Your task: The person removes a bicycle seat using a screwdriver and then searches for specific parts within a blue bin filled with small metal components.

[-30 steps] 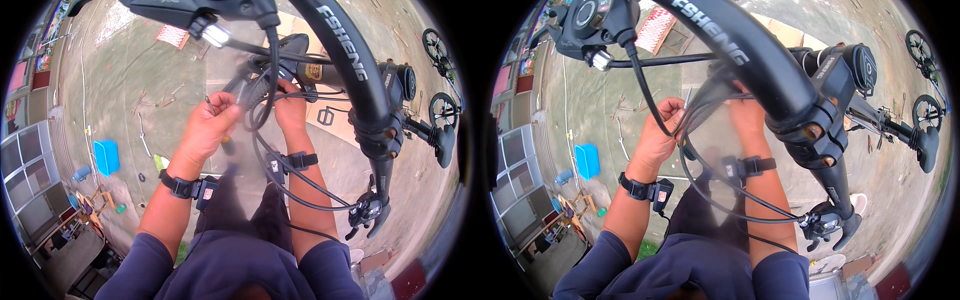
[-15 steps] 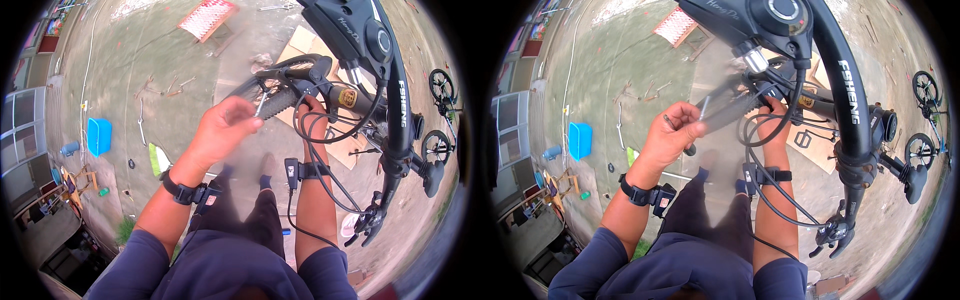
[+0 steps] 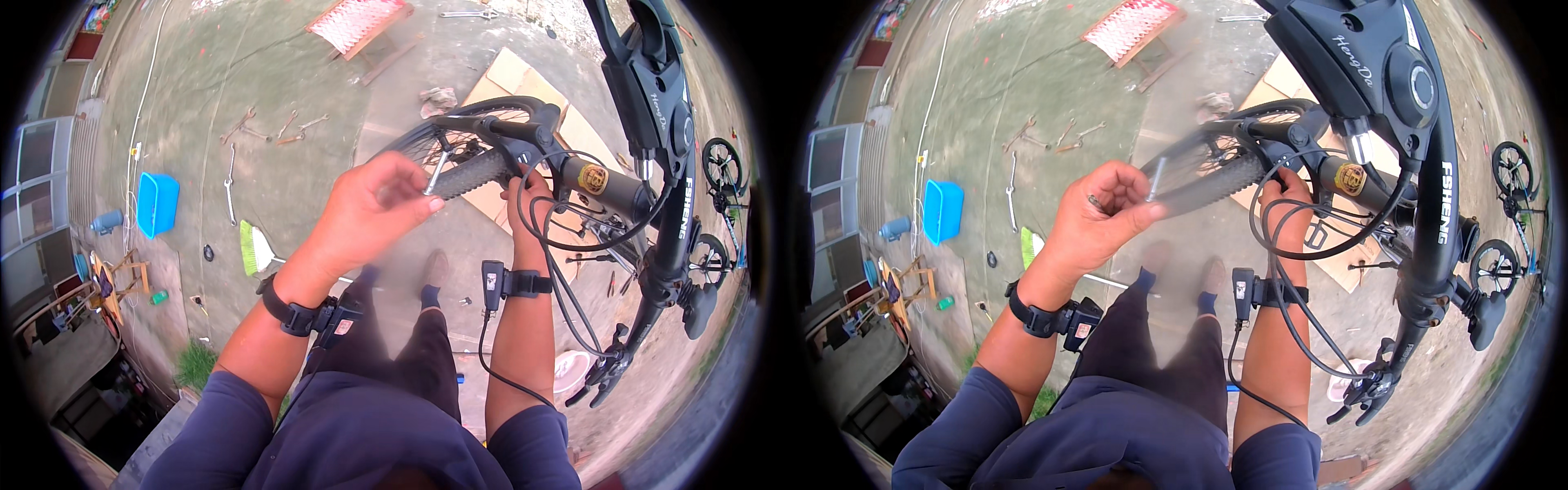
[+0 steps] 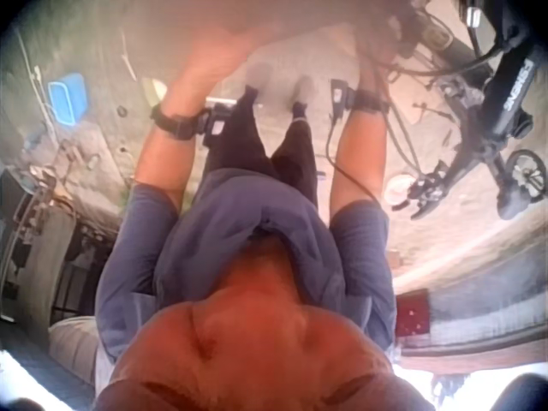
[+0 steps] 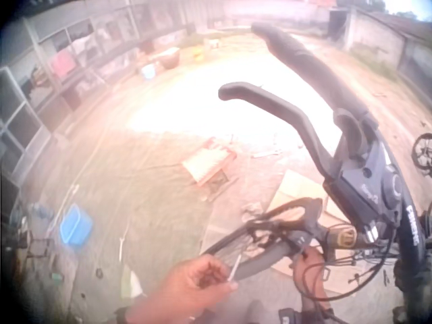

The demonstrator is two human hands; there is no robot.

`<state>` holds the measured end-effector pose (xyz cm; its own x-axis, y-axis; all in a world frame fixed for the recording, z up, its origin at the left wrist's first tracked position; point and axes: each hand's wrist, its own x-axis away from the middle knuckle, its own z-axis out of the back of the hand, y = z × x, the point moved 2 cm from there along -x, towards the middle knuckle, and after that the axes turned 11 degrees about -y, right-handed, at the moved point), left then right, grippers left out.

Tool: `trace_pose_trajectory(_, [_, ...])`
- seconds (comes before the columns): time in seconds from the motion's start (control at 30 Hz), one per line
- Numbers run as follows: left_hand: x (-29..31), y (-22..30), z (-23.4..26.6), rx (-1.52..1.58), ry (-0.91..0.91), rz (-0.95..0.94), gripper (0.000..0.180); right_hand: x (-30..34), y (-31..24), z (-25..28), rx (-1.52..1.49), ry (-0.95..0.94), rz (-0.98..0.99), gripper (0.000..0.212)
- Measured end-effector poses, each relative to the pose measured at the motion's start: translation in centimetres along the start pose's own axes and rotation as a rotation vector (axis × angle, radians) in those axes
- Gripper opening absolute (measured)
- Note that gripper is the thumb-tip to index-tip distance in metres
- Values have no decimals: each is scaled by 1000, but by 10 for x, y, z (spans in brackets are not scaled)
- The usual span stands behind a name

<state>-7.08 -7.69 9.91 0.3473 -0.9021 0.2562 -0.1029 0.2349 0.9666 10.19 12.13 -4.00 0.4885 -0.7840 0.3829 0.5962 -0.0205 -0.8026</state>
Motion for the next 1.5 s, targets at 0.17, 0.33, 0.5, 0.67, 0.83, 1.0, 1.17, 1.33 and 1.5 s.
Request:
trace_pose_trajectory(0.17, [2,3,4,-32,5,16,20,0,1,3,57,5,6,36])
trace_pose_trajectory(0.33, [4,1,8,-31,8,5,20,4,-7,4,96,-9,-57,37])
trace_pose_trajectory(0.5, [5,0,9,-19,9,14,20,-1,6,6,175,22,-5,36])
trace_pose_trajectory(0.67, [8,-3,13,-29,16,65,19,3,2,3,228,62,30,33])
trace_pose_trajectory(0.83, [8,-1,13,54,16,111,18,4,11,-2,217,112,69,29])
trace_pose_trajectory(1.0, [5,-6,10,65,35,72,19,9,11,-4,135,140,130,25])
trace_pose_trajectory(1.17, [1,-12,4,72,19,68,19,7,16,-6,214,160,239,27])
trace_pose_trajectory(1.33, [-3,-15,-2,62,0,94,19,8,9,-14,171,214,233,29])
trace_pose_trajectory(1.5, [-9,-16,-11,51,-22,108,18,-4,29,-22,-259,166,99,29])
